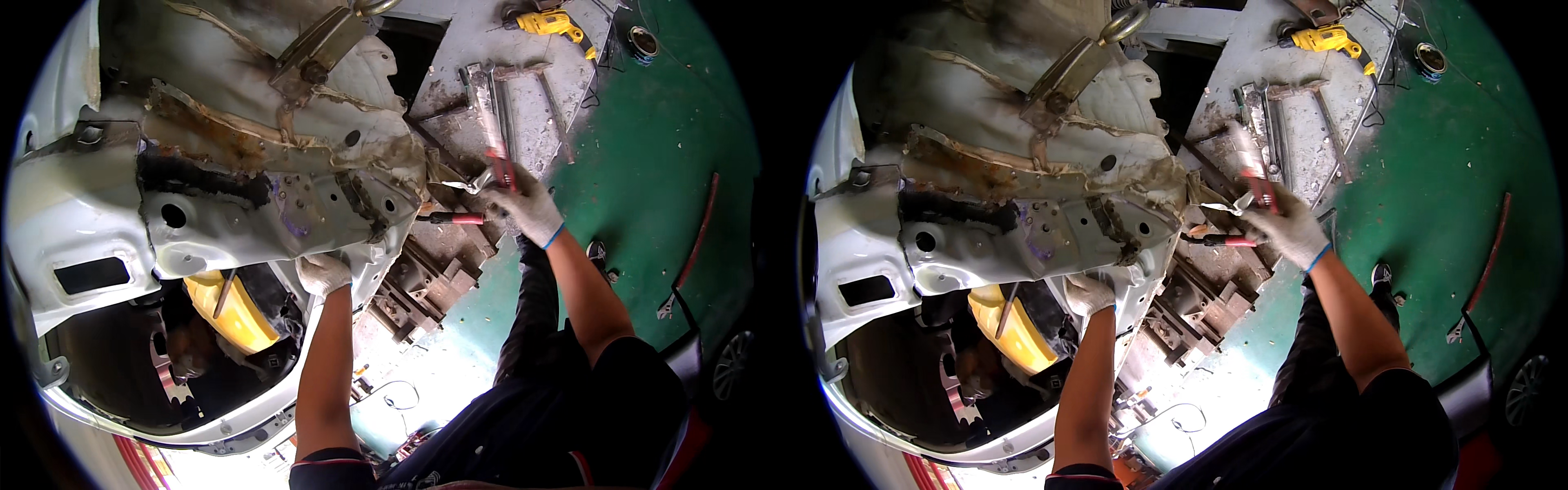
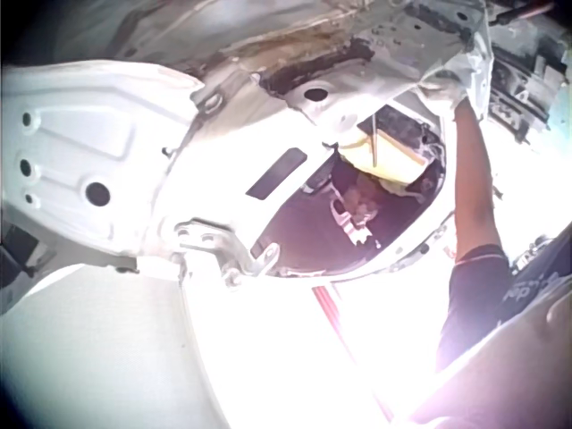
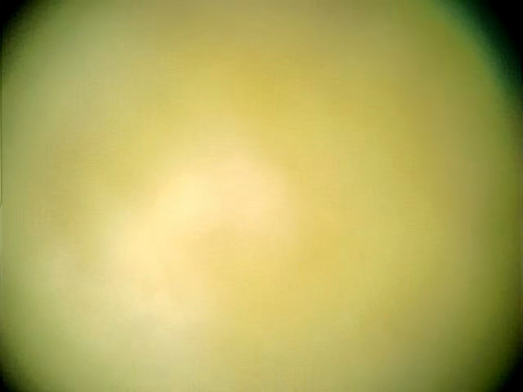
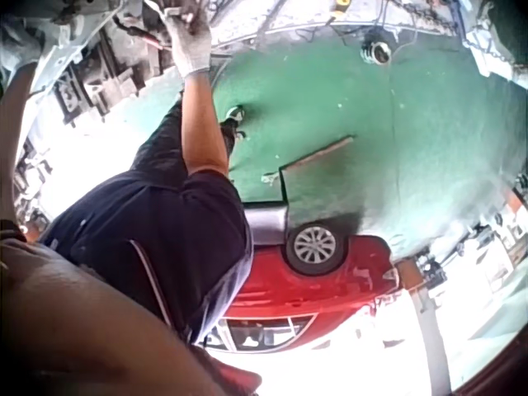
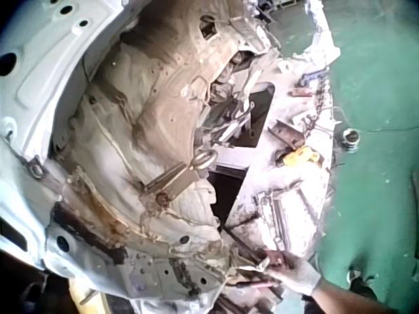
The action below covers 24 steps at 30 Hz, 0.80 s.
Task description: The person removes a metal panel from a car's front frame, then uses a hammer and chisel to break up rust and sealant. They later use an angle grinder to cut and smooth the metal frame while another person stands nearby.
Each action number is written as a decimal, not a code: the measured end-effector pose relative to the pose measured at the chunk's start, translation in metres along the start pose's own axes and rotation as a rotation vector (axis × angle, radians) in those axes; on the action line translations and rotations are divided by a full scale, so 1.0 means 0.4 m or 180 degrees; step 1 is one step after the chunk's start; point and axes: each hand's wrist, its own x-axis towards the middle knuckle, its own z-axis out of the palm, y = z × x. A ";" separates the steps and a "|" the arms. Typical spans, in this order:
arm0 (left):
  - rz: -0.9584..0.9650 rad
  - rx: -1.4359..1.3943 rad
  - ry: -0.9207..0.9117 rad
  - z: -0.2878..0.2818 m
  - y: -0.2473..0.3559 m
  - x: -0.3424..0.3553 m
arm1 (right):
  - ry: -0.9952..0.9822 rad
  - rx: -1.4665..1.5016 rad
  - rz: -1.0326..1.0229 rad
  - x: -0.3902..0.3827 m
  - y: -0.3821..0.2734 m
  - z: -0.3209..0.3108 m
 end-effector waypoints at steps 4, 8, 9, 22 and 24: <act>-0.0194 0.0085 -0.0182 -0.014 0.031 0.002 | -0.0772 -0.1780 -0.1411 -0.067 -0.175 0.236; 0.0038 -0.0128 -0.0076 -0.023 0.068 0.000 | -0.0795 -0.1719 -0.2286 -0.118 -0.233 0.436; 0.0076 -0.0151 -0.0078 -0.023 0.074 -0.001 | -0.0772 -0.1552 -0.2301 -0.131 -0.237 0.471; 0.0338 0.0054 -0.0012 -0.025 0.034 0.011 | -0.0626 -0.2768 -0.2014 -0.225 -0.313 0.527; 0.0377 0.0096 -0.0018 -0.034 0.023 0.017 | -0.0572 -0.2779 -0.1976 -0.235 -0.328 0.537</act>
